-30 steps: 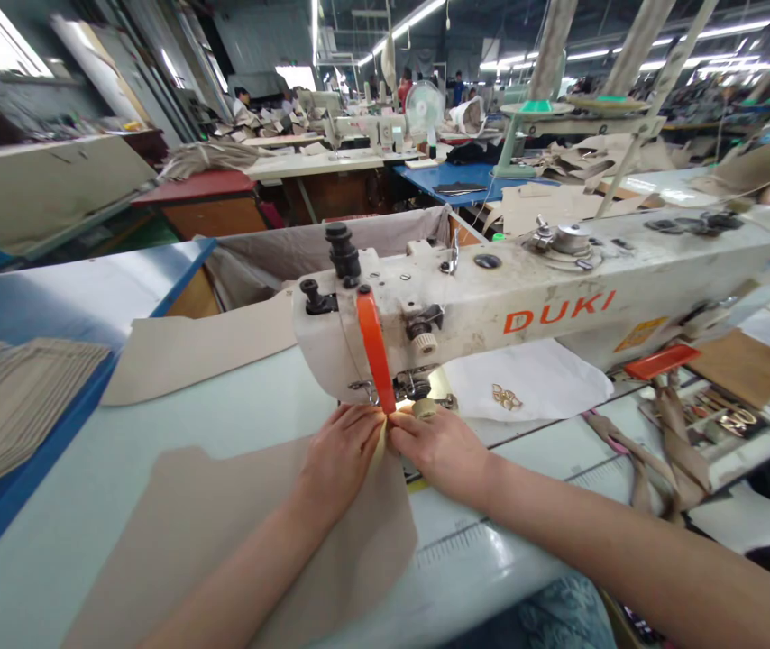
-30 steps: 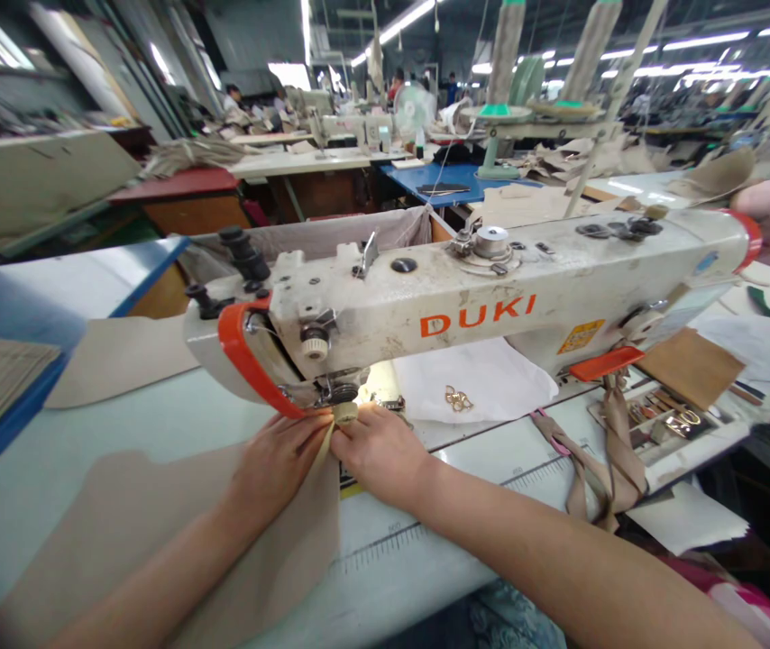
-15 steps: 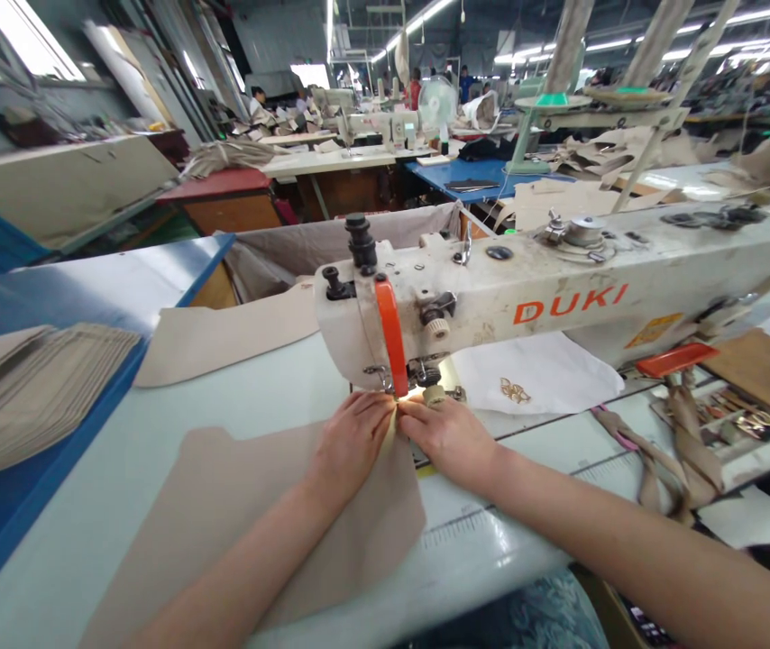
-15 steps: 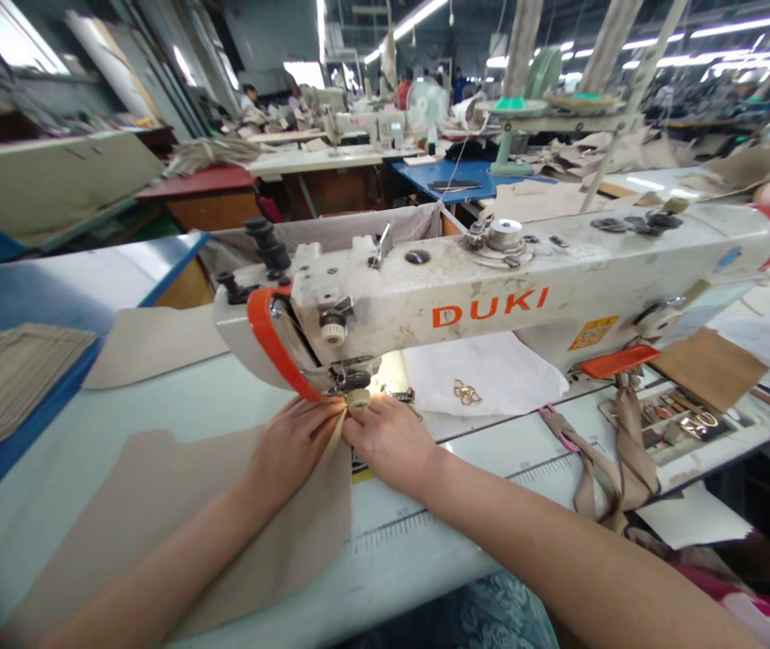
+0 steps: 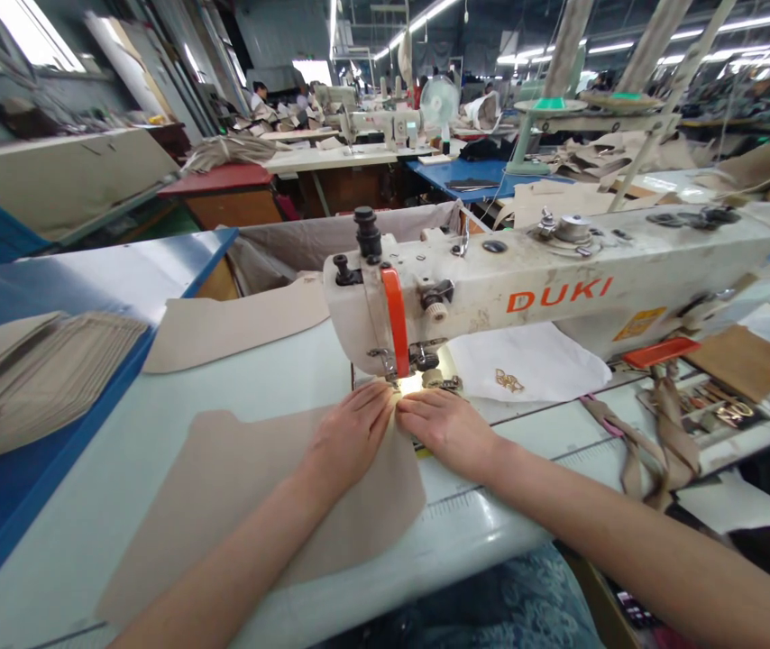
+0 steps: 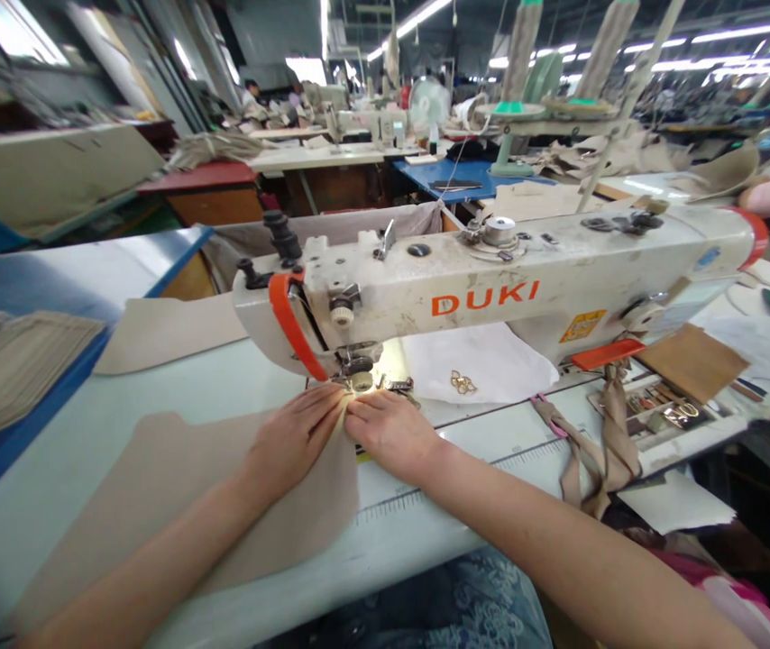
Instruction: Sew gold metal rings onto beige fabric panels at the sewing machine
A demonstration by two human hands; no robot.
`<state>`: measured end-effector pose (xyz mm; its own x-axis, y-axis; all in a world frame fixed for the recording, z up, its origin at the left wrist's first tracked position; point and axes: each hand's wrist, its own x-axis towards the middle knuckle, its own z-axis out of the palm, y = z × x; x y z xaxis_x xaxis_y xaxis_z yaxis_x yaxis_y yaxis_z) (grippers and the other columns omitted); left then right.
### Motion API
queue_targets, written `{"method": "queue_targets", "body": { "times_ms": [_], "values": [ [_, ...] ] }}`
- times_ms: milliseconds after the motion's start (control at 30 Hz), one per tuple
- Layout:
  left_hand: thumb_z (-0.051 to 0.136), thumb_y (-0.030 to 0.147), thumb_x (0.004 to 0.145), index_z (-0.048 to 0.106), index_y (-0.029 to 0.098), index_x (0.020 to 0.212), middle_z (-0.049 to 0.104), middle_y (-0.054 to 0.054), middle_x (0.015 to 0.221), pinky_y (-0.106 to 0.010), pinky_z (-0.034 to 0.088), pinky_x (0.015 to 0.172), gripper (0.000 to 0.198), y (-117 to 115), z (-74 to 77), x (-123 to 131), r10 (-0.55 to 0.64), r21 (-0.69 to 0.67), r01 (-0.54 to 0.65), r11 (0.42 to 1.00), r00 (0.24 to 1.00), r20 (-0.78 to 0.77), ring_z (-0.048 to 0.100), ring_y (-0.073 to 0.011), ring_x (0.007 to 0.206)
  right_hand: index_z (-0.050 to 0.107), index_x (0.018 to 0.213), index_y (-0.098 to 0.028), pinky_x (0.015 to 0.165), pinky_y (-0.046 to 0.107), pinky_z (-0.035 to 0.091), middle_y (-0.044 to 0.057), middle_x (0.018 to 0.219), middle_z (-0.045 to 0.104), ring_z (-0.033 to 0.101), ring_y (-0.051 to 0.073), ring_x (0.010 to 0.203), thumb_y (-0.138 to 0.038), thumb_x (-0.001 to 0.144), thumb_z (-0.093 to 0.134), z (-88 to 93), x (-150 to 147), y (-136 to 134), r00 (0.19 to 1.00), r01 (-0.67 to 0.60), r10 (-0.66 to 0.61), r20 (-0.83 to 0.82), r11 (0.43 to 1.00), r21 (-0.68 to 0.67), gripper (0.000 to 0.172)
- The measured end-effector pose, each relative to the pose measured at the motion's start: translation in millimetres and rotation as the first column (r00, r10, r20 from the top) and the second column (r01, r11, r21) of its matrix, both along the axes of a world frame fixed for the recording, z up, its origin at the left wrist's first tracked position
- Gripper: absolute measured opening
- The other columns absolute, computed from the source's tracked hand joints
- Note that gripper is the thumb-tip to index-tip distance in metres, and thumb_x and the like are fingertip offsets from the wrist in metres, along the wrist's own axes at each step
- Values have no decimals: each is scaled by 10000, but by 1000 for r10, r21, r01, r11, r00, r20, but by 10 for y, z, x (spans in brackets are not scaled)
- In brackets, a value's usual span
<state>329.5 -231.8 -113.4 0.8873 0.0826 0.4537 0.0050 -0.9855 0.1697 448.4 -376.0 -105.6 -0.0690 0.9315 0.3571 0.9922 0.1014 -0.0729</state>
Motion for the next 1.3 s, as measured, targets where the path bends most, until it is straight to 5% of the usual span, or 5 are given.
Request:
{"method": "queue_targets", "body": {
  "times_ms": [400, 1300],
  "values": [
    [285, 205, 957, 595, 123, 1081, 669, -117, 1073, -396, 507, 949, 343, 45, -20, -9, -82, 132, 92, 987, 994, -76, 566, -220, 1134, 622, 871, -135, 866, 314, 455, 76, 1030, 654, 567, 199, 1007, -182, 907, 542, -8, 3, 58, 1000, 11, -10, 5, 998, -57, 99],
    [318, 203, 941, 620, 130, 1066, 680, -112, 1086, -358, 510, 934, 335, 69, -44, 39, 10, 112, -3, 994, 998, -59, 605, -207, 1068, 634, 947, -118, 837, 329, 473, 84, 1076, 665, 585, 212, 1013, -174, 892, 564, 16, -6, 52, 998, 58, -58, 13, 998, -40, 106]
  ]
}}
